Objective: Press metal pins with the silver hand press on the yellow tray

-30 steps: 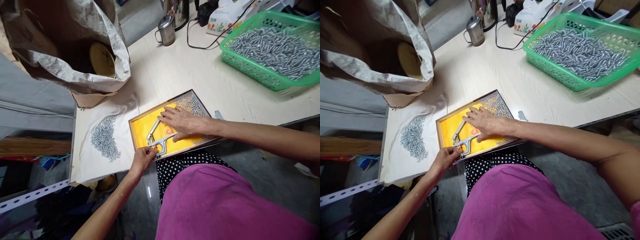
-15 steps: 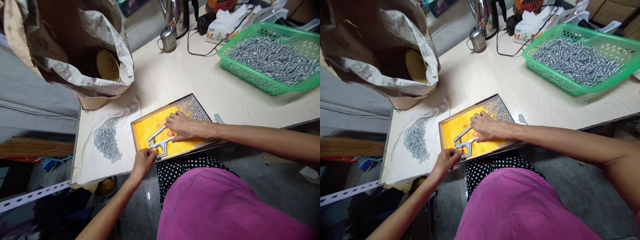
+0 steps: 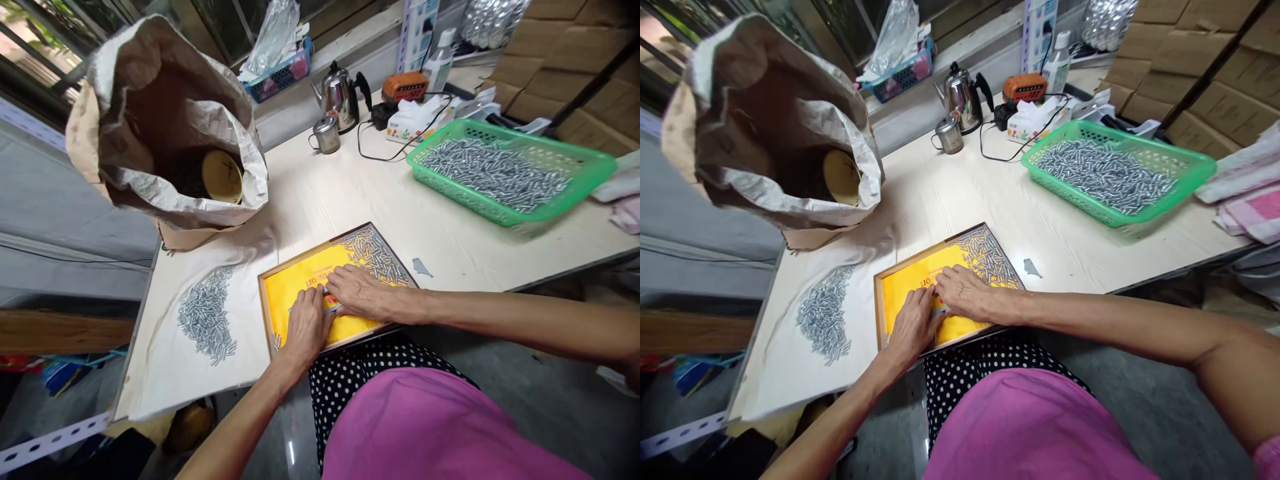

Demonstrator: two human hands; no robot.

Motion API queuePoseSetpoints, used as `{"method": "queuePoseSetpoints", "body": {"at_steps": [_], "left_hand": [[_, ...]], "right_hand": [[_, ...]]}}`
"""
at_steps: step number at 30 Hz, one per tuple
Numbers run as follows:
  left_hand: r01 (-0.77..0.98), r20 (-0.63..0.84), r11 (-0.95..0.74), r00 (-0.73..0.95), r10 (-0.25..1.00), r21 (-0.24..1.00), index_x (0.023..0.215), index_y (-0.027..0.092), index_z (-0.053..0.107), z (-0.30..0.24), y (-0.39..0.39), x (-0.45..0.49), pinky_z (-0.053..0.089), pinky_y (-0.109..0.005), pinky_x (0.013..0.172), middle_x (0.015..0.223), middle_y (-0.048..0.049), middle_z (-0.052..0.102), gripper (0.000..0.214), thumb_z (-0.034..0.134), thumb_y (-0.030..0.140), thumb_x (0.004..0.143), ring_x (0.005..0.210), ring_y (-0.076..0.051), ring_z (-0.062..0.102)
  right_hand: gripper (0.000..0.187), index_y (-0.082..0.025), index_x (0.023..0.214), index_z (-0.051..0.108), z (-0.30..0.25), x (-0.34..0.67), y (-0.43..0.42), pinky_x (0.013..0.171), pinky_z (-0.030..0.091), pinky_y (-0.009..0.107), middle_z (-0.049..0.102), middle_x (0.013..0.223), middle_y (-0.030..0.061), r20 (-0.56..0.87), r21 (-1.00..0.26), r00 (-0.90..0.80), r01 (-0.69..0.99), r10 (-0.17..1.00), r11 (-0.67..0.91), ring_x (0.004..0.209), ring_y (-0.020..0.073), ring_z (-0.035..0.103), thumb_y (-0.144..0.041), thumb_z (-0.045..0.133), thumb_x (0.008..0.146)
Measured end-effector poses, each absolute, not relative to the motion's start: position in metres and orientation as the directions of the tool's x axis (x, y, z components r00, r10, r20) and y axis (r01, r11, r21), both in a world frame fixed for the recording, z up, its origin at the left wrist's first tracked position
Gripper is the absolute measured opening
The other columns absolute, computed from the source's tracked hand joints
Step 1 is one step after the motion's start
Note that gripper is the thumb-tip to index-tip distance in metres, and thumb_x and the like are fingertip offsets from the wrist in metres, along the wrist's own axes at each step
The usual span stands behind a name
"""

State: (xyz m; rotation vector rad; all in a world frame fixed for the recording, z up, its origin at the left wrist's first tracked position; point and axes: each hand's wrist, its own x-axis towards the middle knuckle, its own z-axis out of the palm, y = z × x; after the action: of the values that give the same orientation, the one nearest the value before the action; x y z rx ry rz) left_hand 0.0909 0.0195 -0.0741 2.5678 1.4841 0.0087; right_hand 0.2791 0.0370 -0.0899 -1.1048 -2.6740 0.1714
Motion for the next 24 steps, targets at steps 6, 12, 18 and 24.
{"method": "queuePoseSetpoints", "body": {"at_steps": [6,12,18,24], "left_hand": [[0.847,-0.146,-0.507,0.528,0.837,0.158,0.104,0.020,0.062,-0.065,0.018,0.091,0.052,-0.036,0.081,0.096,-0.0079,0.065,0.019,0.049,0.034,0.100,0.094,-0.024,0.059],[0.862,-0.128,-0.474,0.498,0.858,0.180,0.119,0.018,0.061,-0.070,0.024,0.087,0.052,-0.039,0.088,0.106,-0.0105,0.067,0.031,0.058,0.038,0.096,0.103,-0.026,0.060],[0.883,0.067,-0.367,0.364,0.929,0.292,0.129,0.018,0.059,-0.055,0.025,0.047,0.049,-0.042,0.099,0.127,-0.0127,0.063,0.046,0.068,0.040,0.090,0.118,-0.028,0.058],[0.857,-0.143,-0.495,0.513,0.846,0.146,0.102,0.024,0.072,-0.037,-0.016,0.022,0.050,-0.030,0.077,0.094,-0.0049,0.067,0.021,0.051,0.024,0.100,0.093,-0.020,0.058]], "right_hand": [[0.010,-0.015,0.100,0.062,-0.108,0.279,0.033,0.082,0.045,0.035,0.063,0.094,0.0074,0.181,-0.358,-0.721,0.585,0.669,0.728,0.093,0.0208,0.056,-0.015,0.053,0.097],[0.026,-0.010,0.115,0.062,-0.104,0.277,0.035,0.088,0.046,0.039,0.064,0.105,0.0131,0.182,-0.321,-0.673,0.649,0.717,0.690,0.102,0.0247,0.058,-0.028,0.059,0.097],[0.029,-0.014,0.116,0.062,-0.090,0.272,0.028,0.095,0.041,0.044,0.060,0.119,0.0133,0.225,-0.244,-0.692,0.642,0.686,0.727,0.114,0.0275,0.049,-0.032,0.067,0.092],[0.009,-0.016,0.101,0.064,-0.099,0.254,0.020,0.080,0.038,0.037,0.061,0.103,0.0089,0.087,-0.250,-0.733,0.639,0.675,0.727,0.099,0.0241,0.050,-0.017,0.055,0.097]]}}
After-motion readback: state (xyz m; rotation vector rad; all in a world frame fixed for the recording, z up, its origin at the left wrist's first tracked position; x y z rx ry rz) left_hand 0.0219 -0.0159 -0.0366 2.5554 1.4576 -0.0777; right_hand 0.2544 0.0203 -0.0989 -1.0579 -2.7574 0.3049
